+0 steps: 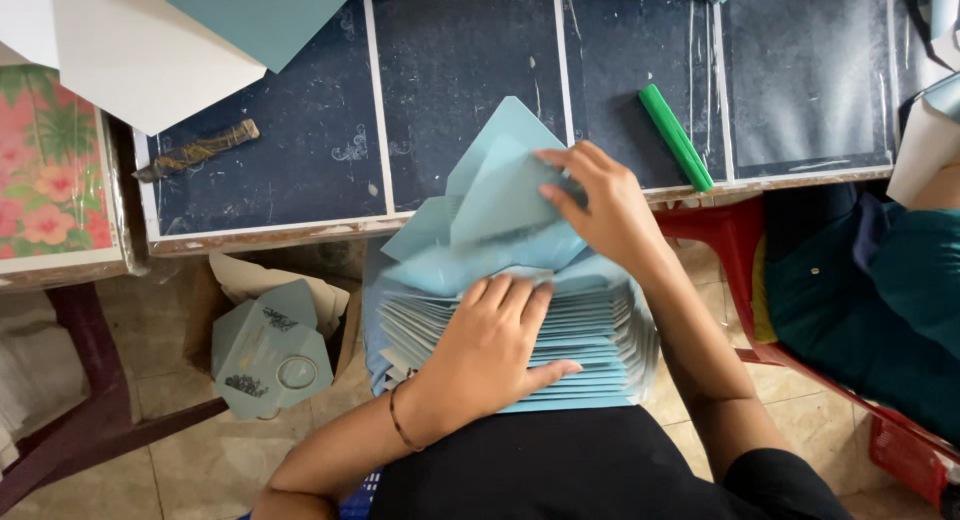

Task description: The person sits on a low stool and handles a stack of light blue envelopes. They repeatedly pick up the stack, fan through the envelopes to separate them, and then place the stack back down on the table.

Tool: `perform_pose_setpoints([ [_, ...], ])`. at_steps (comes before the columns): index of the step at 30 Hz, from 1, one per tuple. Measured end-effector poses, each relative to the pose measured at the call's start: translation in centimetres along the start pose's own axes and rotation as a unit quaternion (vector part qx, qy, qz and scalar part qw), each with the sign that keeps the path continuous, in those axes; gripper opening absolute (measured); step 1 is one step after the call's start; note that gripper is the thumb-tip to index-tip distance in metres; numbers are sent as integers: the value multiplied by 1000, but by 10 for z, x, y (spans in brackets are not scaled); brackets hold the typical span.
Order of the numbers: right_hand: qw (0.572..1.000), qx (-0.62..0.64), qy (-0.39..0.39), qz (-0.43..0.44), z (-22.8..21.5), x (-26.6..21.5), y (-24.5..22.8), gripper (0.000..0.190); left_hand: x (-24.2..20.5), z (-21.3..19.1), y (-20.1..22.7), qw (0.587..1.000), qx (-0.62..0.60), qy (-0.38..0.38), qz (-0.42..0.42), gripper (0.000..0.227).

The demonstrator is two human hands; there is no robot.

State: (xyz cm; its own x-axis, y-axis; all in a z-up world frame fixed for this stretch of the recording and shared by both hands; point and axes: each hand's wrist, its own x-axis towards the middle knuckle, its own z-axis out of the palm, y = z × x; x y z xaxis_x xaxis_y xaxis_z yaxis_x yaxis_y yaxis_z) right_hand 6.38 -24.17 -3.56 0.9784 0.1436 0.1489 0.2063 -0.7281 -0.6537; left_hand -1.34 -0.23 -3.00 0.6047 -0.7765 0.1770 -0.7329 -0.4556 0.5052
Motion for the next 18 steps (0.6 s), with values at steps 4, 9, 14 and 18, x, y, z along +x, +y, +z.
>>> perform_pose_setpoints([
  [4, 997, -24, -57, -38, -15, -3, -22, 25, 9, -18, 5, 998, 17, 56, 3, 86],
  [9, 981, -155, 1, -118, -5, 11, 17, 38, 3, -8, 3, 999, 1, 51, 14, 85],
  [14, 973, 191, -29, 123, 16, 10, 61, 60, 0, -6, -1, 999, -29, -9, 24, 94],
  [18, 956, 245, -57, 150, 1, 10, 34, 65, 3, -18, -2, 1000, -10, 4, 16, 104],
])
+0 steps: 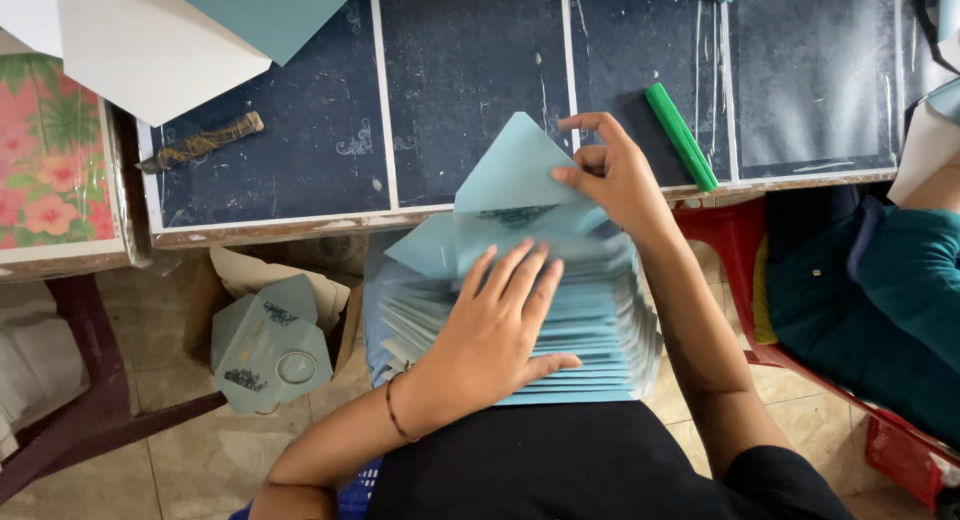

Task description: The person sits on a low stool and handles a stack of light blue envelopes. They repeatedly pick up the stack, fan through the envelopes to separate them, and then place the stack back down on the table.

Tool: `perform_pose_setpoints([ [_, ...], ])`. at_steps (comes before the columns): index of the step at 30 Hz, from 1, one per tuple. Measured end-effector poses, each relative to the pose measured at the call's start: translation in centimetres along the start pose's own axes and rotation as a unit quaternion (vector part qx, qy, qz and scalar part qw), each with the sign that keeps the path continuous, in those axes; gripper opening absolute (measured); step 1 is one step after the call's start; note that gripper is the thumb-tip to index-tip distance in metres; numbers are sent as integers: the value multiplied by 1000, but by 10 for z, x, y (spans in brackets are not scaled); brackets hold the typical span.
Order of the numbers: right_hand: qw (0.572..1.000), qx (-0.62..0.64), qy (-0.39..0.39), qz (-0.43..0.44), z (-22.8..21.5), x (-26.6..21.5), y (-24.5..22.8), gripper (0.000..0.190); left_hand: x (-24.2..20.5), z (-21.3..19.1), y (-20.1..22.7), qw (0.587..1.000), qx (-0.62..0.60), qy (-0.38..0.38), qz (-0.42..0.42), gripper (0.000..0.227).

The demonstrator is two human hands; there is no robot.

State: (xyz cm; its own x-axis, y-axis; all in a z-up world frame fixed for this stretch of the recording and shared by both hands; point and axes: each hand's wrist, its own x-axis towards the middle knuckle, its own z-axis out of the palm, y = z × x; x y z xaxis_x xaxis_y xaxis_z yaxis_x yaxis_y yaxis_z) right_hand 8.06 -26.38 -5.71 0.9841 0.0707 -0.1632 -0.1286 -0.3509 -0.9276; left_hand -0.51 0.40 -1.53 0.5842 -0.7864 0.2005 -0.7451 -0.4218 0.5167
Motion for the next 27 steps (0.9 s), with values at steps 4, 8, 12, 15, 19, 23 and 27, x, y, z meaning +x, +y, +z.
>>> perform_pose_setpoints([
  [4, 990, -141, -11, -6, 2, -6, -23, 35, -6, -26, 7, 995, 41, -70, 56, 137],
  [8, 949, -291, -102, -70, -8, 2, -3, 33, -6, -25, 5, 991, 94, -84, 52, 132],
  [12, 947, -268, -176, -32, 1, -2, -22, 32, 6, -23, -3, 992, 116, -57, 14, 111],
  [15, 903, -321, -285, 5, 6, -7, -25, 58, 17, -15, -17, 988, 150, -42, 3, 123],
  [19, 916, -332, -222, -40, 3, -14, -5, 50, 29, 9, -47, 994, 78, -73, -30, 118],
  [23, 895, -393, -186, -96, -1, -22, -29, 57, 56, 36, -96, 994, 100, -14, -44, 85],
  [27, 857, -453, -227, -92, -7, -29, -35, 94, 75, 87, -138, 995, 86, 34, -45, 83],
])
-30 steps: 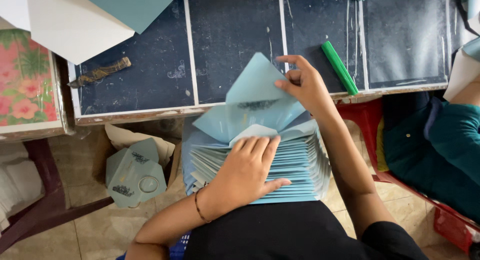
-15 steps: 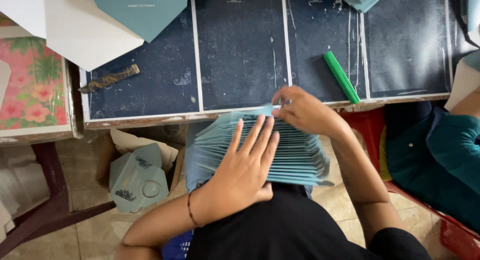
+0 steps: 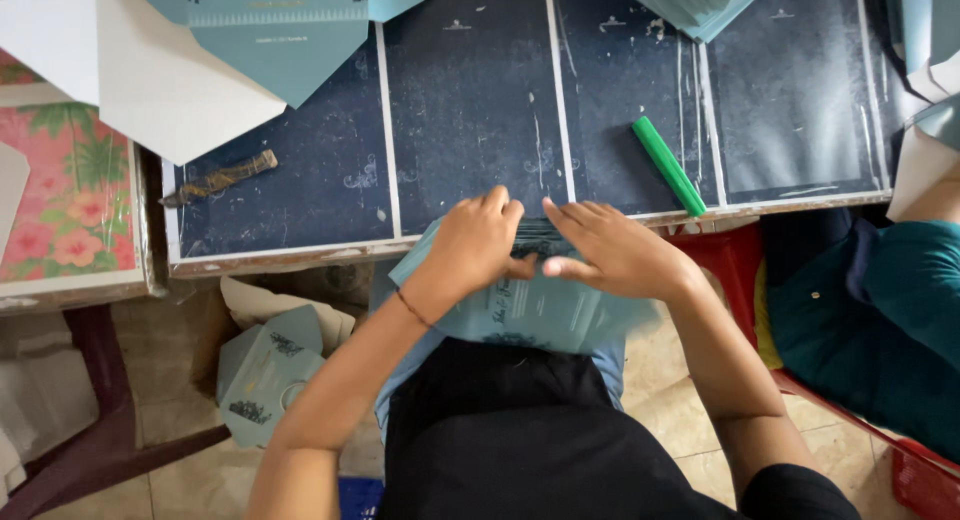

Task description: The person sits on a low stool and handles a stack of light blue envelopes. They repeatedly pick up the stack, fan through the envelopes to separate them, and then place the stack back down on the table.

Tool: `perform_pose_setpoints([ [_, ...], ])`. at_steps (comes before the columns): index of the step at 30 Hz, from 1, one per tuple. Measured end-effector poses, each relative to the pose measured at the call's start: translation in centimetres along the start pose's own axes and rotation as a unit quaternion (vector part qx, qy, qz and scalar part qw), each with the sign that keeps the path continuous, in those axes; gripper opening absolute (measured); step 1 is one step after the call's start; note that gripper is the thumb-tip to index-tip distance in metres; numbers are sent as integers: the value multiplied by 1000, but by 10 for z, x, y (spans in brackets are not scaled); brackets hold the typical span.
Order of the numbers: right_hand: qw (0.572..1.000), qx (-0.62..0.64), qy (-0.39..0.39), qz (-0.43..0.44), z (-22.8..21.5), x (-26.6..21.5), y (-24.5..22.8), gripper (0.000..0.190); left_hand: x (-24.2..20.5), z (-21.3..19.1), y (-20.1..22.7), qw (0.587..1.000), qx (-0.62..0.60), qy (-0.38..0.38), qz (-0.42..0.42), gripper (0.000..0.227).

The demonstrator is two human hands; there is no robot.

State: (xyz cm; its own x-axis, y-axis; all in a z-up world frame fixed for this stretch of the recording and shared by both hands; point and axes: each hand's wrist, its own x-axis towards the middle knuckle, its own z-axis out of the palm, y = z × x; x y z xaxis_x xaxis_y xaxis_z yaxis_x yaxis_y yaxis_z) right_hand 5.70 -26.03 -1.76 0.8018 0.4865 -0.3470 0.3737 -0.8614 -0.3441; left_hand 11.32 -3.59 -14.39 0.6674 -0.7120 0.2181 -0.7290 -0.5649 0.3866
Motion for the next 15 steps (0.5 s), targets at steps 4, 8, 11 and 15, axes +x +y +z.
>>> perform_pose_setpoints([
  [4, 995, -95, 14, -11, 5, -6, -28, 112, -14, 12, -4, 1000, 10, 4, 25, 68],
  [8, 946, -260, 193, -30, 75, -10, -24, 81, -41, -43, 21, 998, 16, 61, 8, 53],
  [11, 952, -189, 239, -14, 91, -18, -19, 54, -67, -16, 17, 991, 58, 123, 12, 46],
  [15, 962, -96, 254, -39, 62, -37, -24, 38, -53, -62, 40, 987, 33, 134, 79, 48],
])
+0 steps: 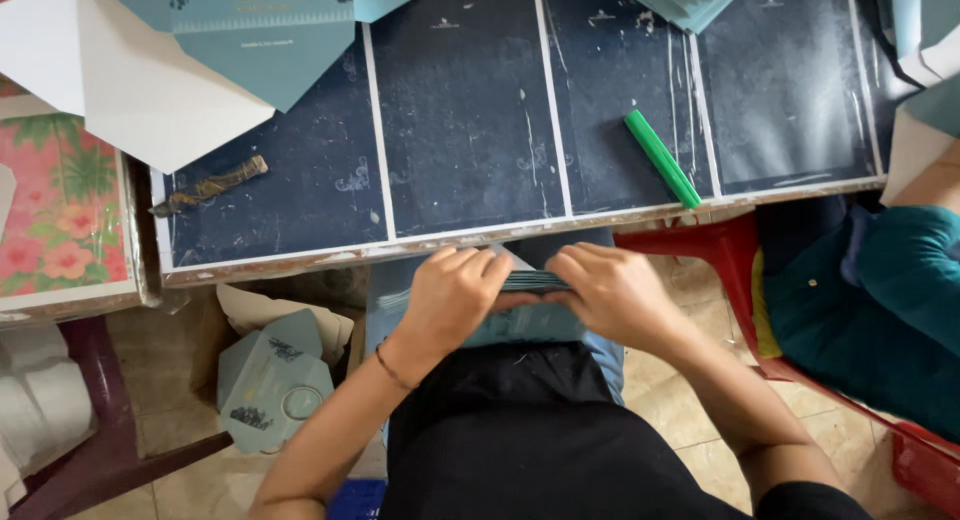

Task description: The person sits on a low stool and handles a stack of light blue envelopes. They repeatedly pick up the stack, fan through the envelopes to separate them, and then place the stack back down on the table.

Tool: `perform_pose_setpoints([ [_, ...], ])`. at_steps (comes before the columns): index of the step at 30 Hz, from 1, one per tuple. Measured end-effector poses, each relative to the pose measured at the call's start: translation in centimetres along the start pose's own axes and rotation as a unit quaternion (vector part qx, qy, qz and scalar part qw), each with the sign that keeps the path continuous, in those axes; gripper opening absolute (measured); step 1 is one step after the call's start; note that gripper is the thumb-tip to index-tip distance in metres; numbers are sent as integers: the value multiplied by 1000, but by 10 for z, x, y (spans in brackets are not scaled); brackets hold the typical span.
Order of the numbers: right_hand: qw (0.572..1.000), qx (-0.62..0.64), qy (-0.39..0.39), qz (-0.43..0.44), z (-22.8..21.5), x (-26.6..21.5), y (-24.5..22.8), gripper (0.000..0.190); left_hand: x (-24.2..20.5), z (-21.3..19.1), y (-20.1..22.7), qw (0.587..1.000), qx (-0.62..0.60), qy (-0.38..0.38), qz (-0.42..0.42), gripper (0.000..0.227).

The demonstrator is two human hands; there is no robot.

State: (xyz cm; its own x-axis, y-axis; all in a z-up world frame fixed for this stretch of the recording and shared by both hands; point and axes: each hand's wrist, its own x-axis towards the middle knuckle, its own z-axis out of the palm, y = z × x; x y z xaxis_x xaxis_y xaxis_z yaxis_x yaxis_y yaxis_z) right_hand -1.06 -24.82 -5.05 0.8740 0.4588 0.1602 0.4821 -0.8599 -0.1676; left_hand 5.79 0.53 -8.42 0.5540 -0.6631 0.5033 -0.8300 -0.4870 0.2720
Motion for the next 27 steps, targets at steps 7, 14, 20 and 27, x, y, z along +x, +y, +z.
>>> perform_pose_setpoints([
  [7, 989, -30, 131, -60, -187, 42, -41, 14, 110, -173, 37, 970, 118, 163, 136, 28],
  [14, 974, -111, 183, -70, -152, 98, 6, 11, 140, -117, -27, 987, 106, 93, 82, 71],
  [20, 990, -81, 114, -23, -116, 105, 42, 42, 141, -81, -43, 994, 90, 49, 34, 43],
  [27, 989, 56, 132, 33, -127, 88, 72, 47, 149, -56, -59, 998, 44, 38, 10, 53],
])
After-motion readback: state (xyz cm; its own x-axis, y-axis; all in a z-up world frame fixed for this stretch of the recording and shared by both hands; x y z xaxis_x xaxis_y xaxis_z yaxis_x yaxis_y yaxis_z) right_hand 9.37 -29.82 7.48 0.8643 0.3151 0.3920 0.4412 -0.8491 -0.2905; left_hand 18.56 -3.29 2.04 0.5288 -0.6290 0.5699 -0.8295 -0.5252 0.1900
